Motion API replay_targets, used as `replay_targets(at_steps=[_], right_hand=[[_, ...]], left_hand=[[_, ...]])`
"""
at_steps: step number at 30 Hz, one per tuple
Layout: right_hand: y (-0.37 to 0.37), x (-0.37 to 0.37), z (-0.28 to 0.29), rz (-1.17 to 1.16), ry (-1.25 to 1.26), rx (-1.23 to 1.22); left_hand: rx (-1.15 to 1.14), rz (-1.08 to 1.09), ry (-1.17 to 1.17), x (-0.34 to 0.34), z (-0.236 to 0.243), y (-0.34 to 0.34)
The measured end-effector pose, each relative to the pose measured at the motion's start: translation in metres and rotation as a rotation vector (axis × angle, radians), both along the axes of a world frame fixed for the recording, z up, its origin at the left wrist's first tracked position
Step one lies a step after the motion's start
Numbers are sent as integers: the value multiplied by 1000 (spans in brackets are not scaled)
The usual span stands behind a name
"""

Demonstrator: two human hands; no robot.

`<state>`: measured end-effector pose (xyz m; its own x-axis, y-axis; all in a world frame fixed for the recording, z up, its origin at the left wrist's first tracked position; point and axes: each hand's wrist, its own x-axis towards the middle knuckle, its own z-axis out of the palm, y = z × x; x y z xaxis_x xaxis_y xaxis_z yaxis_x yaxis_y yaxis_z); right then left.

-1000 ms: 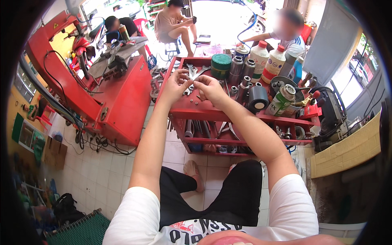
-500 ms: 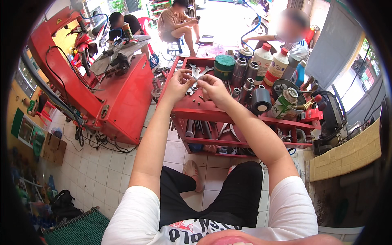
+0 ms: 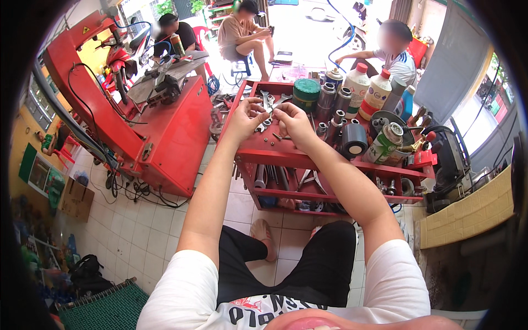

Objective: The person sits cross-legged on the floor and uses a wrench to loosen and remove bolts from a small mechanical assembly. They disassemble the part into smaller components, place them on a red tool cart, and continue to manipulate the pieces with their hands.

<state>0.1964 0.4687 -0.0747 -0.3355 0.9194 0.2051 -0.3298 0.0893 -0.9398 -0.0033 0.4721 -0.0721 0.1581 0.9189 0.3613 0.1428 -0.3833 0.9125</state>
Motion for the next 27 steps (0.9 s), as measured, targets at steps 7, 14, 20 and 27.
replay_targets(at_steps=[7,14,20,27], right_hand=[[2,0,-3,-72,-66,-27],[2,-3,-5,45,-74,41],[-1,1,-2,65,23,17],[2,0,-4,56,-15,-2]], left_hand=[[51,8,-1,0,-5,3],[92,-23,7,0,-4,4],[61,33,33,3,-1,0],[52,32,24,1,-4,0]])
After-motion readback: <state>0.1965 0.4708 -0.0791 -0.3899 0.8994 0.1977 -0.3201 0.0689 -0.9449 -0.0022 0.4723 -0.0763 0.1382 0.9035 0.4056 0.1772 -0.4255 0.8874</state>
